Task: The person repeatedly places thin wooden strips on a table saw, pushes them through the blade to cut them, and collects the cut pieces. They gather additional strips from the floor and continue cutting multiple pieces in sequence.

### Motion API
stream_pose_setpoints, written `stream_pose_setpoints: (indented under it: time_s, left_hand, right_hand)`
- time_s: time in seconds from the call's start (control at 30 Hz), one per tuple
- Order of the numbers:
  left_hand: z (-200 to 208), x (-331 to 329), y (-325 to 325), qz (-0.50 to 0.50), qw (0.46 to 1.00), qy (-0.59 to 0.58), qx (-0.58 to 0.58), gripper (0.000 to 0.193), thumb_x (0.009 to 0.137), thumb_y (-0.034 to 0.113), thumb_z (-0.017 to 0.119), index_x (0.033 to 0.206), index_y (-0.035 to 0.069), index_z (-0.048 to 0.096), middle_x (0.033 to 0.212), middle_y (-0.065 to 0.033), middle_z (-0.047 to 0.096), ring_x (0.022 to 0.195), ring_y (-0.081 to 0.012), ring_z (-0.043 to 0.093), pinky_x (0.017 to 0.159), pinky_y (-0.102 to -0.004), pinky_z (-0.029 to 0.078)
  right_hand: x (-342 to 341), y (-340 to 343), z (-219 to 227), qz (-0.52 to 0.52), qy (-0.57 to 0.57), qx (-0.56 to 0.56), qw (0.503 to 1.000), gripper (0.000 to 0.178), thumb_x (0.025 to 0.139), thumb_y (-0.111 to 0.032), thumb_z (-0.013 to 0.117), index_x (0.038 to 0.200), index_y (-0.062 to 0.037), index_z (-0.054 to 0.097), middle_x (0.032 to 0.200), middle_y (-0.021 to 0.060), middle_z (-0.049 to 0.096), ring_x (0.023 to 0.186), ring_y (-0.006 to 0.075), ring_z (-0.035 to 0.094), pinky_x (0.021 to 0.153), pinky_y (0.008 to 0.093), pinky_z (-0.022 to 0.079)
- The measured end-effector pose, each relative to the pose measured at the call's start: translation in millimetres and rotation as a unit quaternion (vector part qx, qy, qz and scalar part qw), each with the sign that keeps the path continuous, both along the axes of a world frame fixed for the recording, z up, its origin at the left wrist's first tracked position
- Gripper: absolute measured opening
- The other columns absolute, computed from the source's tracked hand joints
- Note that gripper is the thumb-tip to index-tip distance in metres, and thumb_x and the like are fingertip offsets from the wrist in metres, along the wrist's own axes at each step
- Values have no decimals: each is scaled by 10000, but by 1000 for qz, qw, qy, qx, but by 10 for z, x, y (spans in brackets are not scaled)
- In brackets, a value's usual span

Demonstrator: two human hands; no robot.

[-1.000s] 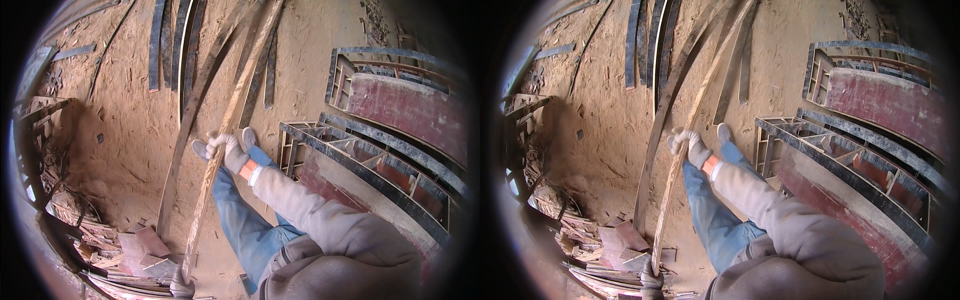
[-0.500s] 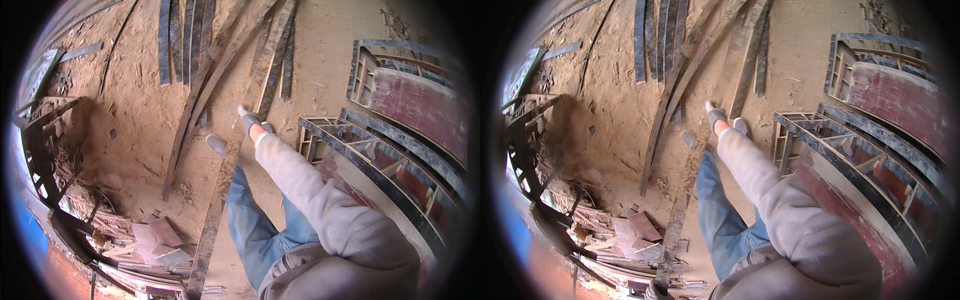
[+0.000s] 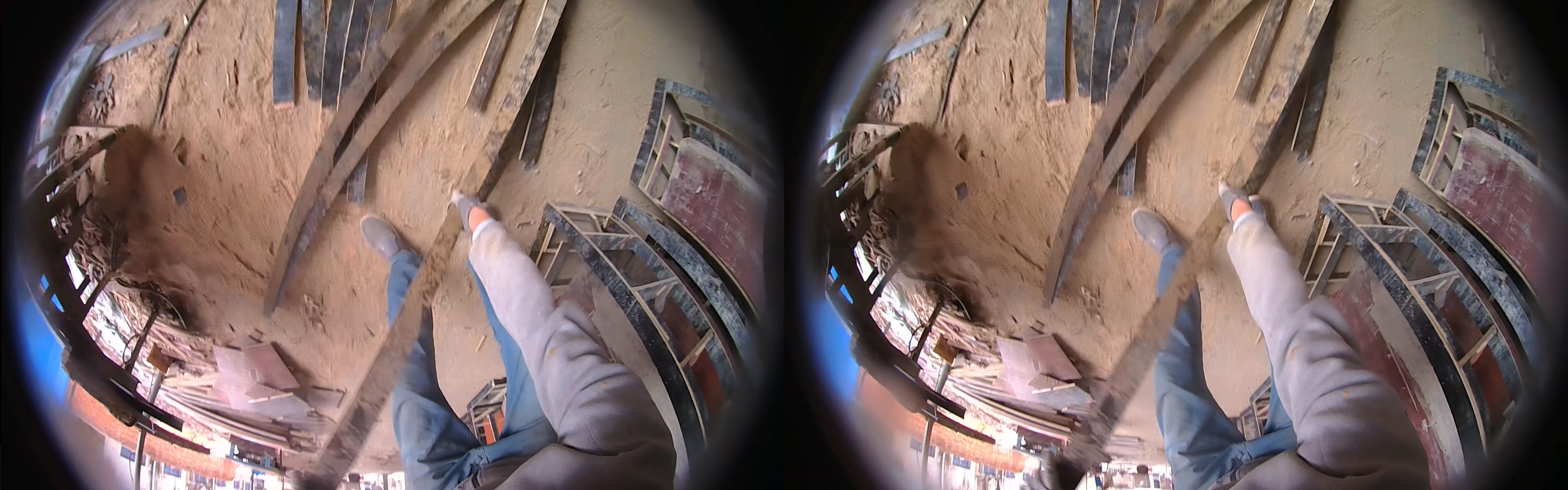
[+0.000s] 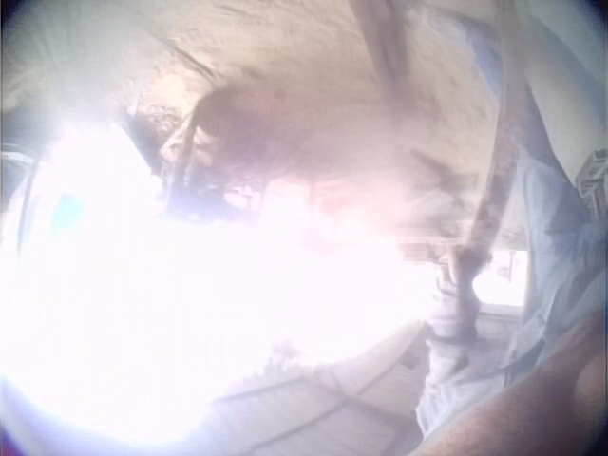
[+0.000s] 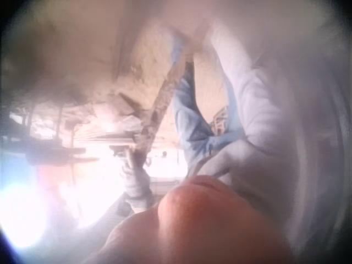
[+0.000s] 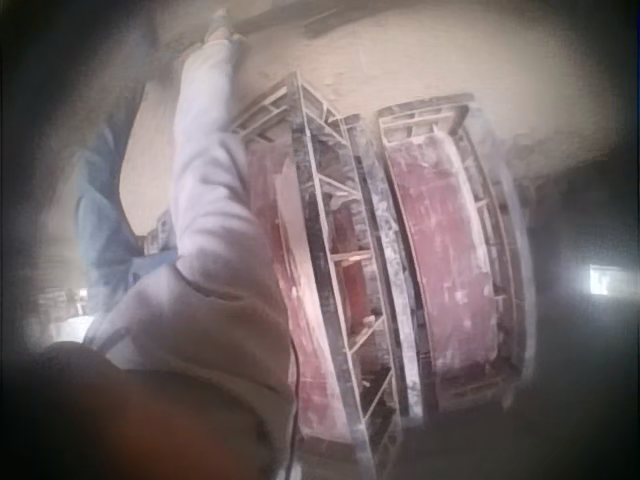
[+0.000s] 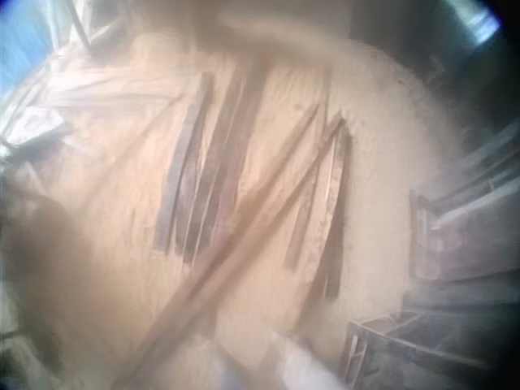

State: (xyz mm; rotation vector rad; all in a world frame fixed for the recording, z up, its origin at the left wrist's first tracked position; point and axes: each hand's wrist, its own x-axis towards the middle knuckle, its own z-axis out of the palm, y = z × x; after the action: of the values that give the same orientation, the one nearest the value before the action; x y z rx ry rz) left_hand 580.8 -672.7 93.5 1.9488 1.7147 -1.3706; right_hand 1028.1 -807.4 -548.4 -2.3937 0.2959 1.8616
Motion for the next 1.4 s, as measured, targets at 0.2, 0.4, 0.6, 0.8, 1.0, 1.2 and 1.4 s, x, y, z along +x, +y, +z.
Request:
stream_pose_setpoints:
  time_s: [0.2, 0.4, 0.6, 0.8, 1.0, 1.2, 1.4]
  left_hand:
    - [-100, 323, 288, -38, 999, 27, -11, 313, 969, 218, 670, 1236, 56, 669, 991, -161, 728, 933, -334, 715, 819, -429, 577]
    - [-16, 663, 407, -60, 997, 47, -27, 303, 972, 183, 655, 1245, 54, 656, 991, -157, 722, 930, -319, 713, 821, -415, 575]
    - [211, 604, 158, -37, 998, 51, -30, 296, 974, 148, 641, 1254, 52, 642, 991, -152, 715, 926, -305, 710, 823, -401, 572]
    - [425, 192, -443, 60, 998, 32, -14, 293, 977, 112, 626, 1263, 50, 629, 991, -148, 708, 922, -290, 707, 825, -387, 570]
    - [292, -439, -1373, 188, 982, -18, 6, 294, 980, 77, 612, 1272, 48, 616, 991, -144, 702, 919, -275, 705, 827, -372, 567]
    - [-856, -897, -2099, 383, 890, -217, 118, 295, 974, 23, 601, 1268, 48, 607, 998, -101, 675, 928, -216, 664, 841, -328, 541]
    - [-1915, -792, -1893, 399, 829, -273, 281, 288, 968, -15, 608, 1254, 22, 597, 1019, -52, 604, 942, -164, 560, 882, -289, 492]
  right_hand:
    - [-617, -53, -330, -297, 16, -29, 954, 578, 1034, -497, 563, 1340, -11, 633, 1383, 205, 636, 1245, 338, 630, 1045, 478, 504]
    - [-952, -208, 558, -686, 21, -48, 726, 264, 969, -228, 769, 1199, -128, 687, 1146, 92, 717, 1029, 278, 701, 842, 489, 620]
    - [-276, 755, 1606, -526, 43, 442, 725, 331, 962, -295, 790, 1211, -85, 734, 1196, 79, 724, 1067, 237, 708, 907, 400, 616]
    - [19, 1802, 2560, -561, 224, 378, 702, 869, 1013, -590, 642, 1550, 40, 379, 1499, 230, 540, 1247, 393, 653, 1010, 523, 588]
    - [20, 1374, 2381, -537, 263, 373, 710, 990, 1003, -748, 488, 1521, 84, 352, 1541, 326, 464, 1324, 414, 608, 1087, 564, 539]
    - [379, 1283, 1378, -359, -125, 187, 906, 361, 1011, -377, 728, 1209, -75, 726, 1029, 118, 793, 779, 224, 775, 617, 337, 630]
    - [-172, 2515, 431, 26, -232, 140, 962, 1069, 763, -631, 889, 1430, 119, 522, 1391, 320, 635, 1268, 365, 667, 968, 409, 584]
